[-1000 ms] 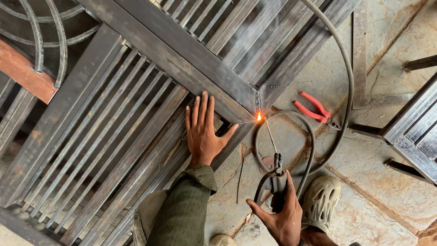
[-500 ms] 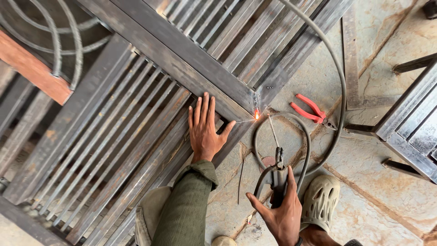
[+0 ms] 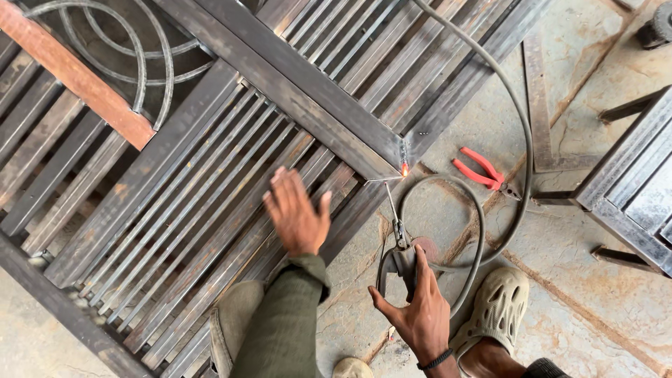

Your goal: The person welds a metal frame structure using a handheld welding torch. They hold the frame steady with one hand while applying the torch to the joints, producing sparks and smoke. The work continues along the length of the frame.

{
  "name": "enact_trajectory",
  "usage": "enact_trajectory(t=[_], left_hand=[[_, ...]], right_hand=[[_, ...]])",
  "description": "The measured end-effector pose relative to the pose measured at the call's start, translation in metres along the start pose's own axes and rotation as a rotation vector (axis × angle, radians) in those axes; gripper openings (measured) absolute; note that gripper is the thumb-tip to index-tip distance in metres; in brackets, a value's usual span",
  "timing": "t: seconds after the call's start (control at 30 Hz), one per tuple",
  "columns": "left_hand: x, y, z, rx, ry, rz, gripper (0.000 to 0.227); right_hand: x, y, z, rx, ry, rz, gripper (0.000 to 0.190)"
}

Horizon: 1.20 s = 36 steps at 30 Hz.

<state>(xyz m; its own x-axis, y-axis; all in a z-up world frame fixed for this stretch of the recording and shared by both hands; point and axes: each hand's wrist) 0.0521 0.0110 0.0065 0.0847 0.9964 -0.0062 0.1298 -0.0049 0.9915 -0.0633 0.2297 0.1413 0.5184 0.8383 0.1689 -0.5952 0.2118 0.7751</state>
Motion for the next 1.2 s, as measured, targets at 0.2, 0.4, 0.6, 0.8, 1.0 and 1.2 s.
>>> enact_trajectory(t=[0.2, 0.4, 0.6, 0.8, 1.0, 1.2], left_hand=[[0.018, 0.006, 0.017, 0.129, 0.157, -0.046, 0.079], [0.011, 0.005, 0.013, 0.096, 0.177, -0.027, 0.083], [0.014, 0.006, 0.018, 0.112, 0.156, 0.013, 0.086], [0.010, 0.010, 0.017, 0.130, 0.161, 0.035, 0.089], [0.013, 0.005, 0.019, 0.108, 0.167, 0.040, 0.089], [0.016, -0.001, 0.022, 0.101, 0.133, -0.024, 0.085]], right_hand=[[-0.007, -0.007, 0.002, -0.003, -0.080, 0.053, 0.125], [-0.009, -0.007, 0.007, -0.023, 0.109, -0.031, 0.120], [-0.018, -0.010, 0.003, -0.022, 0.017, 0.062, 0.125], [-0.020, -0.010, 0.004, -0.044, 0.121, 0.005, 0.117], [-0.019, -0.011, 0.002, -0.036, 0.127, 0.002, 0.117], [-0.016, -0.010, 0.003, -0.081, 0.016, -0.010, 0.118]])
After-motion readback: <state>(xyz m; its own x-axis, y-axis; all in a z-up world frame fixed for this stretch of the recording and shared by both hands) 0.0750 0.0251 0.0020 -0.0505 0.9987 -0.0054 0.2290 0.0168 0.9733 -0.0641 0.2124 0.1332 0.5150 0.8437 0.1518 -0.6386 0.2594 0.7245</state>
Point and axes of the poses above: each hand's wrist, its own x-axis away from the middle knuckle, its own y-axis out of the back of the hand, z = x × y, and after that the axes turned 14 degrees about y, right-handed
